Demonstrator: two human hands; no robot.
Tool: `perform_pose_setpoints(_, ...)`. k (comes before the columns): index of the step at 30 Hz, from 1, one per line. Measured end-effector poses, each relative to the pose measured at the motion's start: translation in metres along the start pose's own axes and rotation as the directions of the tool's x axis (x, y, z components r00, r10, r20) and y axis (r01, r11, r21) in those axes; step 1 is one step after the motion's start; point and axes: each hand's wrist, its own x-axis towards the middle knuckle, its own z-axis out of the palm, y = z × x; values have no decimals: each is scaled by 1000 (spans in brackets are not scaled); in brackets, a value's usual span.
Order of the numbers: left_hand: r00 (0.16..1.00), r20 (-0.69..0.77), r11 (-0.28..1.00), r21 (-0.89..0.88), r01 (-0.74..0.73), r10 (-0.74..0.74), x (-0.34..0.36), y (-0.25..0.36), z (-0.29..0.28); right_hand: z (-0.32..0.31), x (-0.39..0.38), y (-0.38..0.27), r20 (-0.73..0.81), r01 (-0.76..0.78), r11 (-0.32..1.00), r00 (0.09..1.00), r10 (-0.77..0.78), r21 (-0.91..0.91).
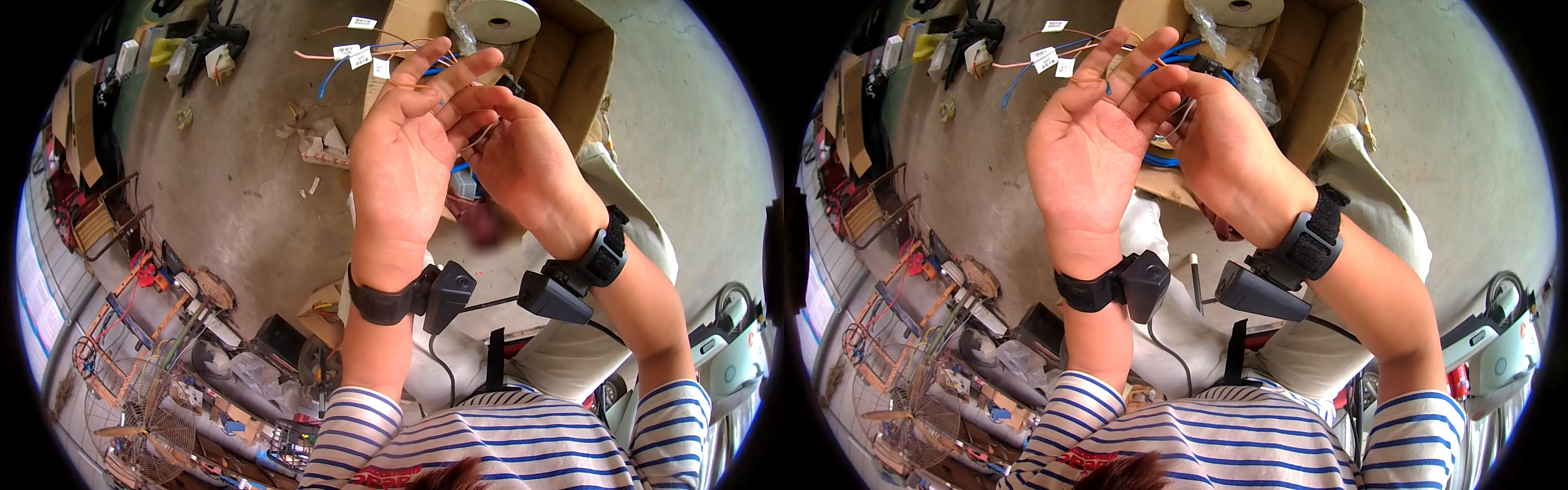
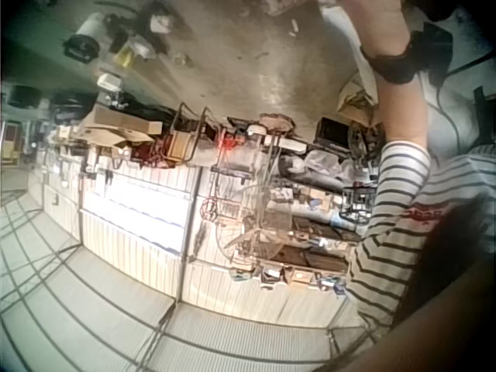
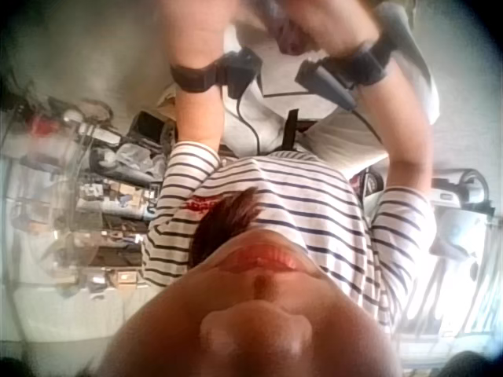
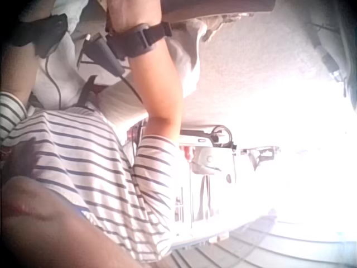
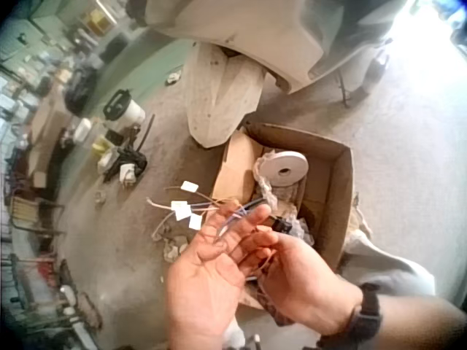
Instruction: The person holds a bundle of wires and sorts through them by hand, separating individual wires and checking the labels on them.
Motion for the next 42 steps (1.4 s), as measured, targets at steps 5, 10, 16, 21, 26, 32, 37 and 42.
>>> perform_pose_setpoints(5, 1000, 6, 979, -205, 17, -16, -1, 2, -8, 1, 4, -5, -17, 21, 1000, 1000, -21, -13)
perform_pose_setpoints(10, 999, 19, 873, -486, 46, -42, -2, 1, -21, 0, 5, -8, -10, -1, 1000, 1000, 1, 7)
perform_pose_setpoints(16, 924, -362, 928, -372, -21, -124, 2, -4, -4, 5, 1, -16, -29, 98, 995, 995, -97, 19)
perform_pose_setpoints(21, 910, -404, 954, -299, -32, -96, 4, -8, -13, 0, 9, -20, -24, 120, 993, 993, -120, -5)
perform_pose_setpoints(26, 933, -354, 971, -236, -28, -59, 6, -13, -13, 0, 7, -20, -27, 125, 992, 992, -125, -4)
perform_pose_setpoints(32, 943, -333, 970, -236, -60, -23, 5, -14, -8, -1, 8, -18, -29, 109, 994, 994, -109, 16)
perform_pose_setpoints(37, 956, -293, 960, -275, -47, -37, 5, -12, -11, 1, 7, -18, -31, 98, 995, 995, -98, -1)
perform_pose_setpoints(42, 951, -310, 966, -241, -97, 18, 3, -13, -9, -1, 8, -17, -28, 87, 996, 996, -87, -14)
